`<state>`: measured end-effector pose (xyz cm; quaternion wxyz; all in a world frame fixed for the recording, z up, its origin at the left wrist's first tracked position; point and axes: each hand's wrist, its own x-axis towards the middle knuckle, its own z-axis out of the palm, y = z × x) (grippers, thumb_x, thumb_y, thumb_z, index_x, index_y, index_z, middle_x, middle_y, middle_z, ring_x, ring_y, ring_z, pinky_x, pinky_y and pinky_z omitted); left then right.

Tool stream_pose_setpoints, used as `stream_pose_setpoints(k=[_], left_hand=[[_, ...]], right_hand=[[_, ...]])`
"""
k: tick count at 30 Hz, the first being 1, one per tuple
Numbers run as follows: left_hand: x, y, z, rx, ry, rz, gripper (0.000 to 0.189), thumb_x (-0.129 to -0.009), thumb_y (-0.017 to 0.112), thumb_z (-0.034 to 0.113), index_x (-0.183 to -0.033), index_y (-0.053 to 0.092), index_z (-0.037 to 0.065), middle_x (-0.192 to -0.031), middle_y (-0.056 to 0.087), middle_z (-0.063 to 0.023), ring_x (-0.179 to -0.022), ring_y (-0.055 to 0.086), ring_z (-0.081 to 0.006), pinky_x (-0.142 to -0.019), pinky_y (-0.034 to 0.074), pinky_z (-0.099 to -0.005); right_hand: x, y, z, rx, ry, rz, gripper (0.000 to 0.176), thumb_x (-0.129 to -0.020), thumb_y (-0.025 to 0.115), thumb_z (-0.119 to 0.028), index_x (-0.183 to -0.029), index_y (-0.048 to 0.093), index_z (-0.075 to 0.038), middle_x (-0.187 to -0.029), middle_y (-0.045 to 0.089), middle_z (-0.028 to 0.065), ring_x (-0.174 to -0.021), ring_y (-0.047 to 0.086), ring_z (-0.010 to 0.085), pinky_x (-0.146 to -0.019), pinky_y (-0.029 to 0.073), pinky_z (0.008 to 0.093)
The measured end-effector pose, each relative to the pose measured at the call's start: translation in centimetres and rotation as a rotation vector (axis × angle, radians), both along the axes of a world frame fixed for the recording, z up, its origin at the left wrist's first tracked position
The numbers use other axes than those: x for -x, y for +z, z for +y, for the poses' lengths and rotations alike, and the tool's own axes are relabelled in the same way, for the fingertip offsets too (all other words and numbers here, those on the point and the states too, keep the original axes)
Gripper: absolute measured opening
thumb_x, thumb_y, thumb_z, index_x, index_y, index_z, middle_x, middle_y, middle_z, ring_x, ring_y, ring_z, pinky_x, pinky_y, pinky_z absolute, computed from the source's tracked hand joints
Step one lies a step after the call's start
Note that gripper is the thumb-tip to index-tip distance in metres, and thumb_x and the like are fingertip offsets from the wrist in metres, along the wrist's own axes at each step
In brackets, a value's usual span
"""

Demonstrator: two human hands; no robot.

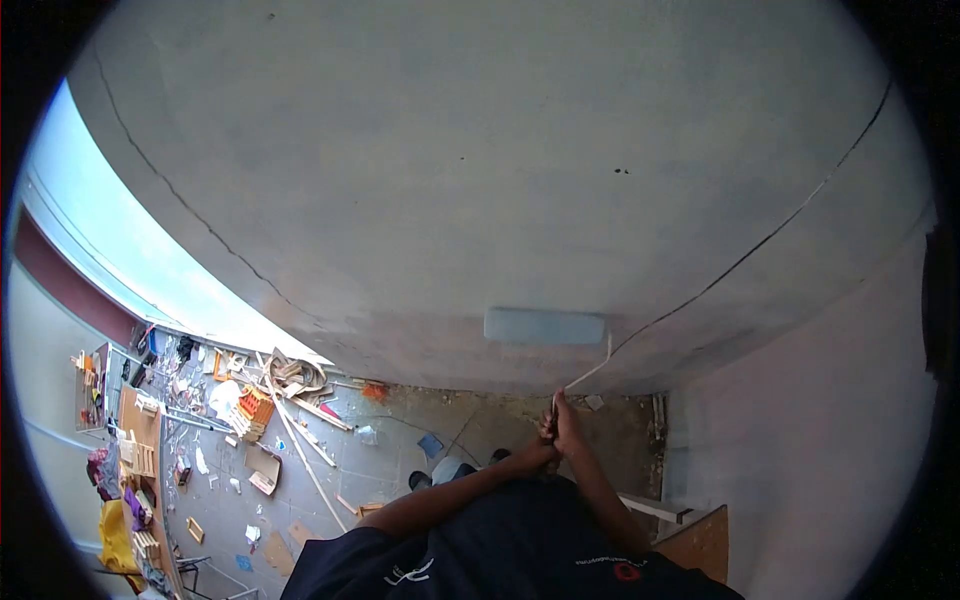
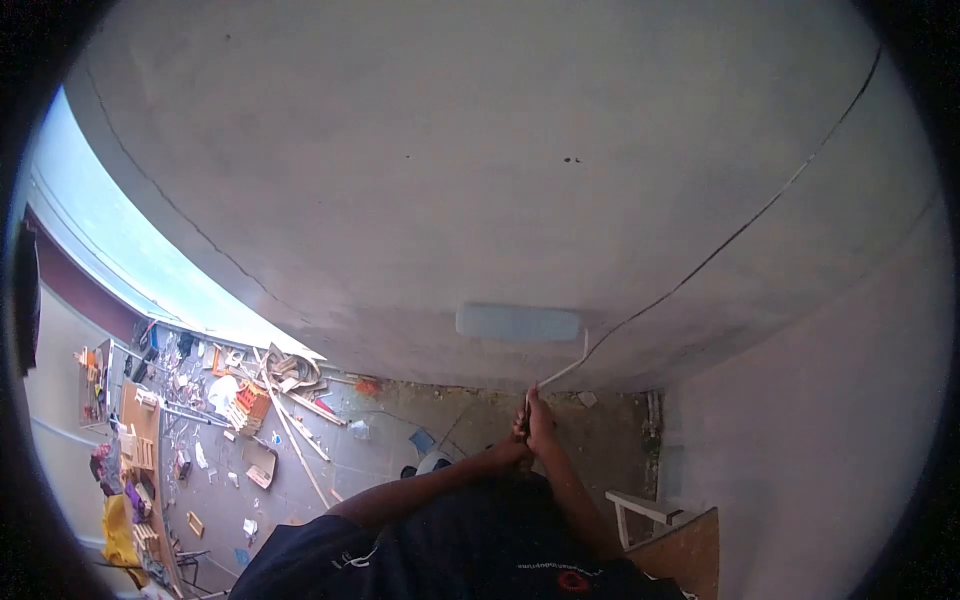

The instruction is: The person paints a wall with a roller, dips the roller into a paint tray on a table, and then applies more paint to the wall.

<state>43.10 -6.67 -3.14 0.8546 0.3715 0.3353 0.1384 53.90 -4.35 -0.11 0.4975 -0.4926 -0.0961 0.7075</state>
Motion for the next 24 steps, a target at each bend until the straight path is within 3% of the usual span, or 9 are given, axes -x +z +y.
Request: stream_pose_setpoints(k=[1,3,5,8,12,17,20,22,24], left_hand=[[0.6,0.2,0.2,0.083,-0.063,0.004,0.025,-0.076,0.053,0.008,-0.099,0.045,0.000,-0.073,0.053,-0.0088,-0.073,0.054,-0.0173,-0.062,0.045,-0.0316],[1.8,1.4,0.0,-0.405,-0.173,0.000,0.025,-0.076,0.054,0.008,-0.099,0.046,0.001,-0.074,0.053,-0.0089,-0.073,0.055,-0.0179,-0.062,0.045,-0.0311],[1.5,2.6,0.5,-0.569,-0.077,-0.007,0.024,-0.077,0.054,0.009,-0.098,0.047,0.001,-0.074,0.054,-0.0087,-0.069,0.055,-0.0176,-0.058,0.045,-0.0300],[0.2,5.0,1.2,-0.395,0.194,0.000,0.019,-0.077,0.054,0.012,-0.093,0.048,0.002,-0.073,0.054,-0.0080,-0.058,0.054,-0.0157,-0.049,0.043,-0.0277],[1.4,12.5,4.1,-0.319,0.043,0.049,0.020,-0.077,0.052,0.013,-0.091,0.048,0.000,-0.071,0.054,-0.0074,-0.055,0.052,-0.0125,-0.045,0.041,-0.0250],[1.3,2.6,1.1,-0.101,-0.048,-0.068,0.021,-0.075,0.051,0.013,-0.089,0.047,-0.002,-0.069,0.054,-0.0077,-0.059,0.054,-0.0121,-0.048,0.042,-0.0260],[2.9,4.2,0.6,-0.090,-0.066,-0.107,0.025,-0.075,0.053,0.013,-0.095,0.045,-0.001,-0.074,0.053,-0.0074,-0.064,0.053,-0.0125,-0.051,0.042,-0.0272],[2.7,7.6,1.2,-0.224,0.017,-0.064,0.038,-0.077,0.054,0.013,-0.110,0.042,-0.001,-0.085,0.053,-0.0071,-0.069,0.052,-0.0135,-0.056,0.042,-0.0272],[2.3,10.6,2.2,-0.309,0.091,-0.049,0.039,-0.077,0.055,0.014,-0.111,0.042,0.000,-0.087,0.053,-0.0066,-0.072,0.052,-0.0129,-0.057,0.042,-0.0270]], right_hand=[[0.2,-0.7,0.1,0.036,0.016,-0.006,0.052,-0.083,0.045,-0.059,-0.062,0.041,-0.011,-0.046,0.037,0.0022,-0.035,0.036,0.0136,-0.034,0.029,0.0260],[0.8,-0.5,0.1,0.019,-0.053,-0.097,0.054,-0.084,0.043,-0.059,-0.058,0.039,-0.011,-0.045,0.035,0.0016,-0.034,0.033,0.0131,-0.033,0.026,0.0261],[1.2,1.6,0.9,-0.053,-0.102,-0.162,0.055,-0.085,0.042,-0.058,-0.056,0.037,-0.011,-0.044,0.033,0.0011,-0.033,0.032,0.0126,-0.033,0.025,0.0261],[2.2,6.2,1.4,-0.212,-0.124,-0.189,0.055,-0.086,0.041,-0.056,-0.056,0.035,-0.011,-0.043,0.031,0.0008,-0.033,0.030,0.0118,-0.033,0.024,0.0253],[2.1,9.8,2.7,-0.334,-0.077,-0.180,0.053,-0.088,0.039,-0.053,-0.055,0.032,-0.013,-0.043,0.029,0.0009,-0.033,0.028,0.0112,-0.031,0.023,0.0244],[2.0,3.8,1.1,-0.101,-0.060,-0.110,0.052,-0.089,0.039,-0.052,-0.055,0.032,-0.013,-0.043,0.030,0.0009,-0.032,0.028,0.0115,-0.030,0.023,0.0249],[2.4,2.6,0.8,-0.052,-0.114,-0.131,0.052,-0.089,0.040,-0.051,-0.056,0.032,-0.012,-0.044,0.030,0.0007,-0.032,0.028,0.0115,-0.030,0.023,0.0254],[3.1,5.1,1.5,-0.110,-0.124,-0.190,0.051,-0.089,0.040,-0.051,-0.057,0.032,-0.012,-0.044,0.031,0.0004,-0.032,0.028,0.0113,-0.030,0.023,0.0255],[3.3,8.2,1.7,-0.204,-0.141,-0.207,0.052,-0.088,0.041,-0.052,-0.056,0.032,-0.012,-0.044,0.030,0.0007,-0.031,0.029,0.0117,-0.030,0.023,0.0256]])
